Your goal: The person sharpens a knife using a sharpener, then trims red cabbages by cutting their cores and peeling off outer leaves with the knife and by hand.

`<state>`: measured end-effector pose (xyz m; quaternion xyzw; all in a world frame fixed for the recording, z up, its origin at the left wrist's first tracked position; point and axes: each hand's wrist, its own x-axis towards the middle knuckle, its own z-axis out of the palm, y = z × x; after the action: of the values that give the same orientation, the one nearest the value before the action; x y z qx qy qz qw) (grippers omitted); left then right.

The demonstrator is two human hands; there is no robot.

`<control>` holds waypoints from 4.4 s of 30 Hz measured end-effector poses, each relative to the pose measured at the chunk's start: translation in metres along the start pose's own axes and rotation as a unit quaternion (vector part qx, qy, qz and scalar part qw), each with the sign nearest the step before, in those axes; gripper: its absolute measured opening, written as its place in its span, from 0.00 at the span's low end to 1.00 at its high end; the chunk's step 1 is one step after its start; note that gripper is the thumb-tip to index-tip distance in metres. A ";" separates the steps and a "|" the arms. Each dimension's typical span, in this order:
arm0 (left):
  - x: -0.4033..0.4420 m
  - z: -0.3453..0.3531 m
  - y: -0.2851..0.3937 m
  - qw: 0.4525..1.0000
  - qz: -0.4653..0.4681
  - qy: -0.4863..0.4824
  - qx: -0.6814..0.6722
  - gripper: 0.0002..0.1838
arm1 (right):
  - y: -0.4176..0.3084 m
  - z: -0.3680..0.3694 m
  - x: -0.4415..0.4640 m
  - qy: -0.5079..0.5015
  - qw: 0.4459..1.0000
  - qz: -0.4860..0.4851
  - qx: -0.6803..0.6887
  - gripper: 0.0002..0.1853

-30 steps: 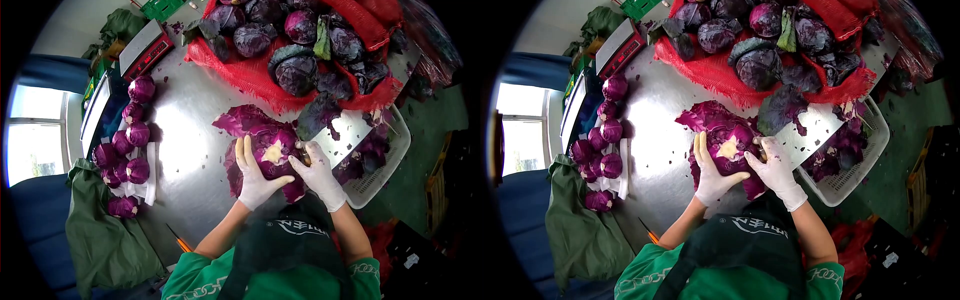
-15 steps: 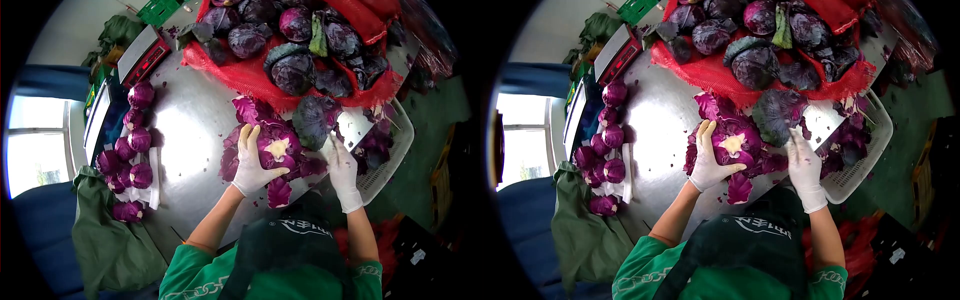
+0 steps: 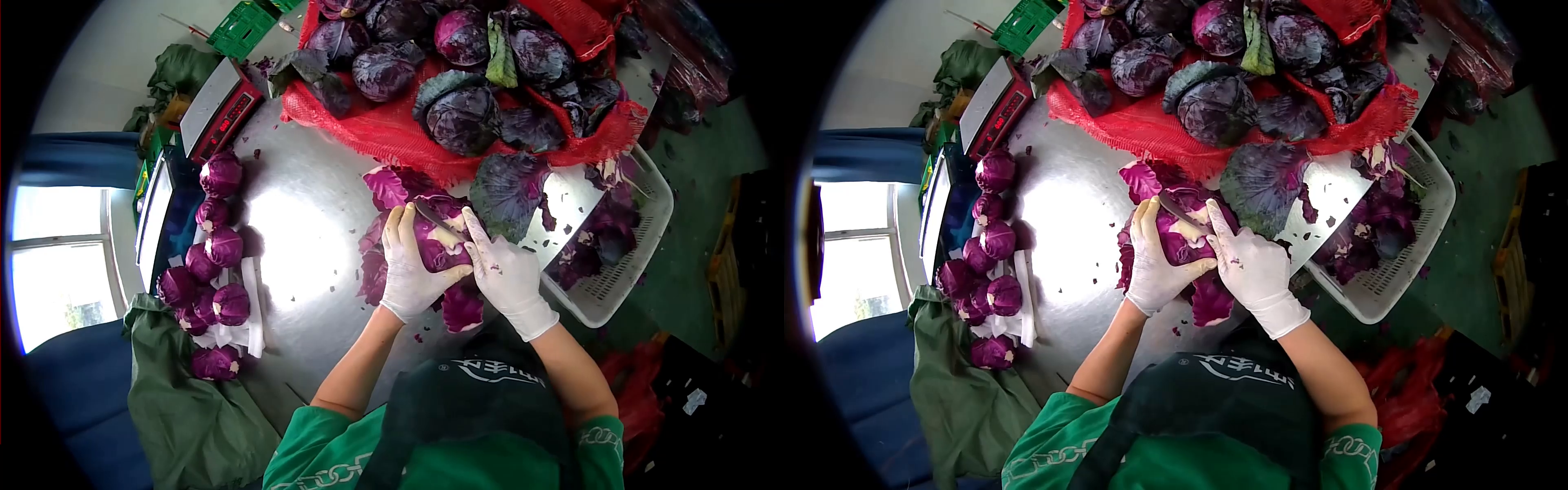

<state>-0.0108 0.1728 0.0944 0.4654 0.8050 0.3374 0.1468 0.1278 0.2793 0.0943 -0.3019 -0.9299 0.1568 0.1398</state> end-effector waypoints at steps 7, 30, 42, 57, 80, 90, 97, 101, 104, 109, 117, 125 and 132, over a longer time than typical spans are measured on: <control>0.006 0.009 0.008 0.999 -0.016 0.028 0.032 0.62 | 0.000 0.005 0.003 0.028 0.998 0.047 -0.032 0.26; -0.047 0.017 -0.007 0.995 0.000 0.104 -0.010 0.66 | 0.005 -0.007 -0.007 -0.093 0.967 0.138 0.193 0.45; -0.042 0.015 -0.005 0.995 0.015 0.094 0.017 0.67 | 0.033 -0.005 0.002 -0.169 0.933 0.187 0.255 0.34; -0.067 0.012 -0.036 0.986 0.103 0.110 -0.069 0.68 | 0.008 -0.007 0.062 -0.288 0.930 0.040 0.224 0.39; -0.072 -0.033 -0.012 0.992 0.073 0.107 0.004 0.64 | -0.011 0.033 0.084 -0.218 0.975 0.007 0.035 0.20; -0.090 -0.041 -0.009 0.996 0.062 0.032 0.055 0.52 | -0.001 0.071 0.089 -0.173 0.985 0.001 0.016 0.12; -0.103 -0.055 -0.031 0.995 -0.084 0.034 0.034 0.64 | -0.013 0.049 0.085 -0.032 0.999 -0.026 0.012 0.11; -0.107 -0.057 -0.043 0.999 -0.046 0.012 -0.005 0.62 | -0.054 -0.007 0.059 -0.139 0.955 0.089 0.246 0.23; -0.114 -0.054 -0.049 0.999 -0.032 -0.009 -0.037 0.60 | -0.082 0.019 0.034 -0.215 0.962 0.083 0.148 0.35; -0.137 -0.046 -0.053 0.997 0.002 0.043 -0.066 0.62 | -0.051 0.066 0.044 -0.209 0.943 0.136 0.220 0.21; -0.137 -0.050 -0.072 0.970 -0.088 0.097 -0.203 0.68 | -0.053 0.067 0.016 -0.228 0.813 0.296 0.446 0.27; -0.121 -0.073 -0.076 0.634 -0.346 0.153 -0.674 0.42 | -0.009 0.089 -0.008 -0.091 0.939 0.187 0.275 0.24; -0.093 -0.055 -0.030 0.373 -0.345 0.027 -0.861 0.44 | 0.109 0.025 -0.009 -0.003 0.877 0.370 0.307 0.21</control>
<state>-0.0114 0.0610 0.1071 -0.2399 0.1747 0.7805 0.5501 0.1825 0.3527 0.0288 -0.5650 -0.6565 0.4754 0.1542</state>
